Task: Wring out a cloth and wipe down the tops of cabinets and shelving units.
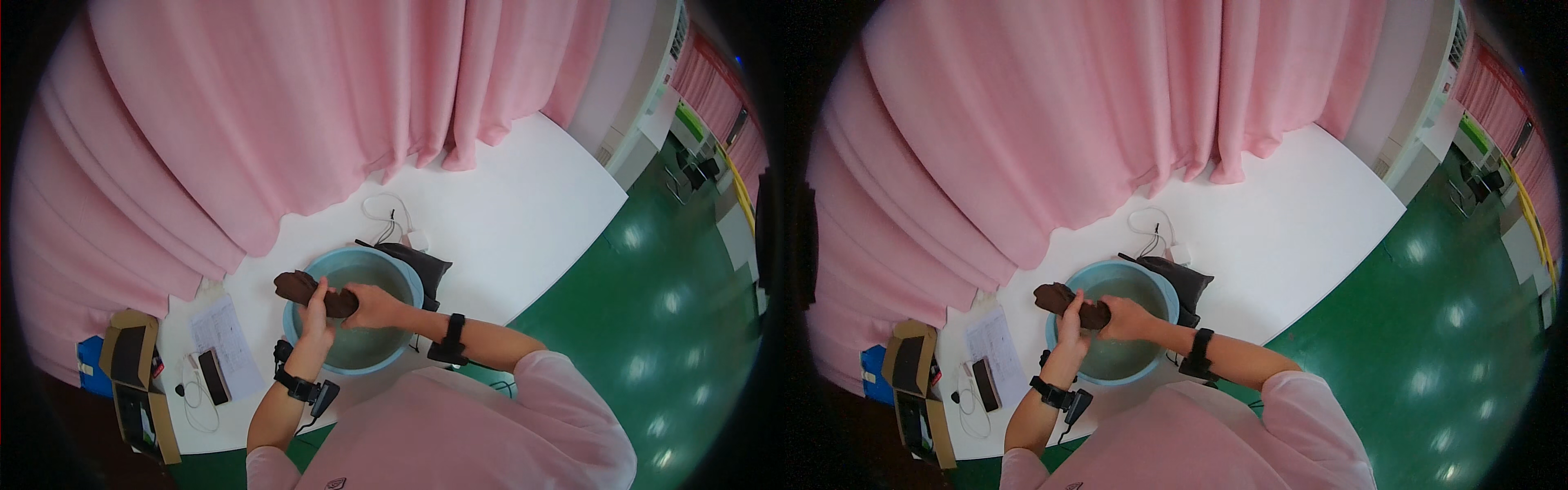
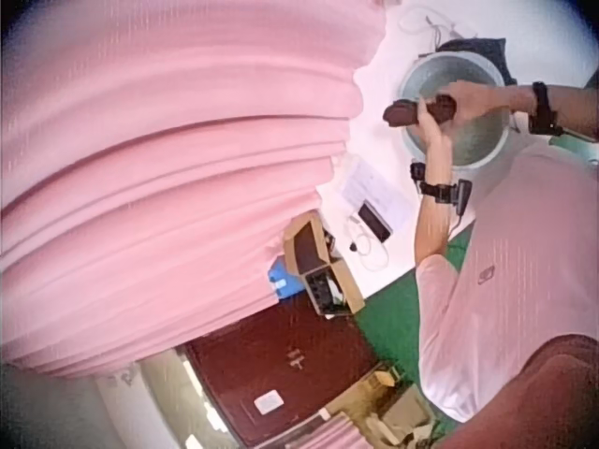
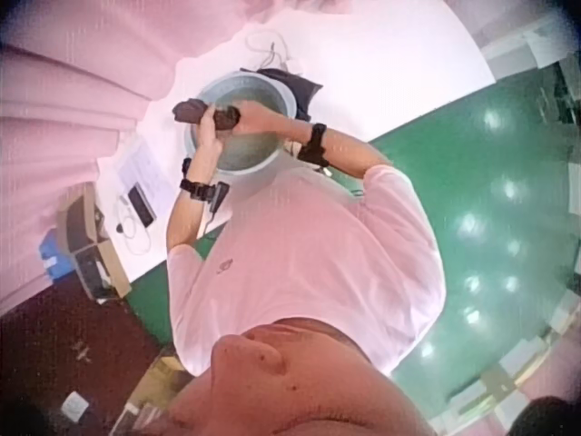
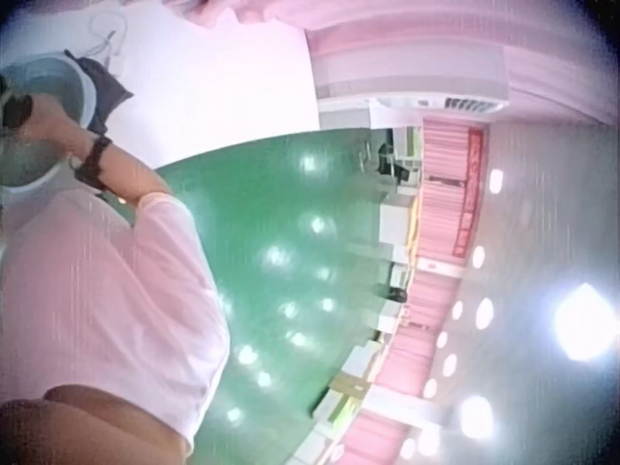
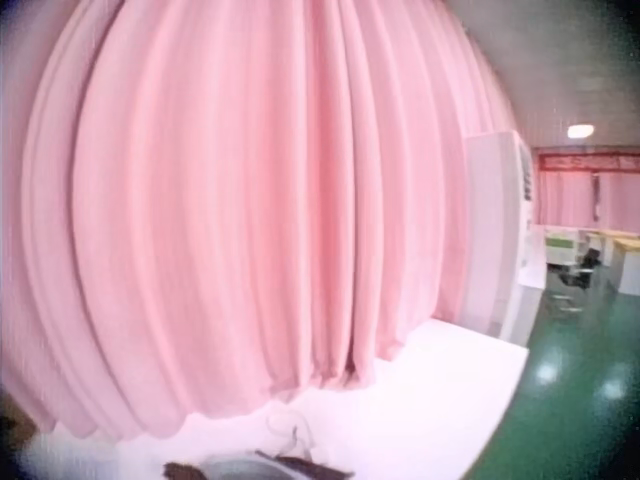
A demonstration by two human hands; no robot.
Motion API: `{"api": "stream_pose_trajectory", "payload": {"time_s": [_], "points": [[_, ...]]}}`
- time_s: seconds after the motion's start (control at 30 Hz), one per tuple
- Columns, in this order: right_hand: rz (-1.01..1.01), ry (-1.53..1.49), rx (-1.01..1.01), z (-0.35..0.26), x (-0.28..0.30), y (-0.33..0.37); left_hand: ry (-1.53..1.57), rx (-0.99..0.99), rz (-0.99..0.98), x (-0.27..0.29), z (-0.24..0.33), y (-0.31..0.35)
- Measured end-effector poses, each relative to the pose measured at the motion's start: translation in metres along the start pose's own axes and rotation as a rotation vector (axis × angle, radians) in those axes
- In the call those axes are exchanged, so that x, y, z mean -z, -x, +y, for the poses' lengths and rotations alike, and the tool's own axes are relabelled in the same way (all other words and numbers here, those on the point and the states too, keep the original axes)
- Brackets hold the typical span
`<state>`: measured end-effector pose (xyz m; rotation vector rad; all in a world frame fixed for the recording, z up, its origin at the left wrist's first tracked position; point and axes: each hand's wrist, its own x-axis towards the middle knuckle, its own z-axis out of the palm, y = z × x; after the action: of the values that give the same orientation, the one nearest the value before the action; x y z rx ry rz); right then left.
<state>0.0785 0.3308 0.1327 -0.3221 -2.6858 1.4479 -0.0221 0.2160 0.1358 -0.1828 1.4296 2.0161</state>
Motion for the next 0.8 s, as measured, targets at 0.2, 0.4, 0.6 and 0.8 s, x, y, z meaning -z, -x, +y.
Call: {"api": "stream_pose_trajectory", "payload": {"time_s": [0.2,0.4,0.6,0.8], "points": [[0.387,-0.586,0.080,-0.010,-0.023,0.012,0.164,0.125,-0.122,0.007,-0.003,0.000],[0.621,-0.333,0.443,-0.030,-0.028,0.015,0.298,0.461,-0.292,0.002,-0.006,0.010],[0.406,0.103,1.092,-0.030,-0.025,0.016,-0.164,0.642,-0.507,0.004,0.027,0.011],[0.083,0.680,1.361,-0.014,-0.036,0.009,-0.653,0.434,-0.552,-0.008,0.026,0.014]]}}
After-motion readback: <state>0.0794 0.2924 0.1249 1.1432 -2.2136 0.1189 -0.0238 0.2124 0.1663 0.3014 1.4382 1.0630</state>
